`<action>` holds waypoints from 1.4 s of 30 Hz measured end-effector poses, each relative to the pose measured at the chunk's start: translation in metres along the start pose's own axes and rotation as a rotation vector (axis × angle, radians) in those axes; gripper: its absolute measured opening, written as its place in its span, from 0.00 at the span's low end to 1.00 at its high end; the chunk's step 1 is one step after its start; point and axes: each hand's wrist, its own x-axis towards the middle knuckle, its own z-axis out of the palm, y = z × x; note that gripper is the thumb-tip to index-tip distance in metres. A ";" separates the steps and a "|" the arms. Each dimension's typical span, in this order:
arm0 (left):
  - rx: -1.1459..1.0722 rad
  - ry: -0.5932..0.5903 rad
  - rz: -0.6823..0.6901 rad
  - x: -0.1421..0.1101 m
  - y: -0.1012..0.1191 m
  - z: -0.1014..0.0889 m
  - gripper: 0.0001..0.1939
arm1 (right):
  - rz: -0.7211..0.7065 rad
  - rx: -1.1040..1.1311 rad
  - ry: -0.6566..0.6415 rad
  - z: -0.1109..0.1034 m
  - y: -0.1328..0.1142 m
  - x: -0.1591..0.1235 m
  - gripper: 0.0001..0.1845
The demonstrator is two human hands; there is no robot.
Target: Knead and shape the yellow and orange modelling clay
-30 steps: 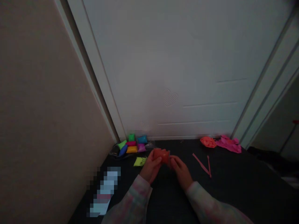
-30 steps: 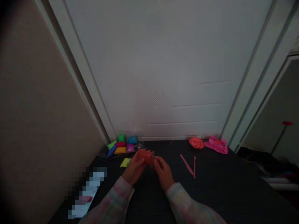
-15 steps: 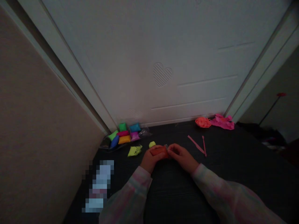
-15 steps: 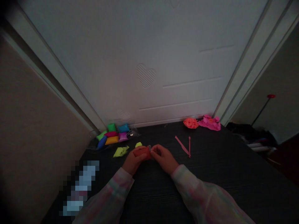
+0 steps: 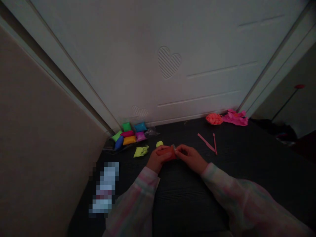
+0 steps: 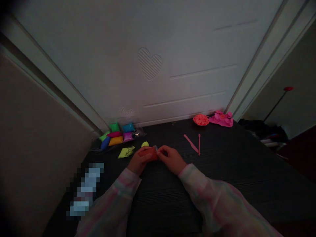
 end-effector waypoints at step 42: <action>1.105 0.308 0.608 0.013 -0.008 -0.014 0.16 | 0.023 -0.062 0.502 -0.007 0.007 0.005 0.11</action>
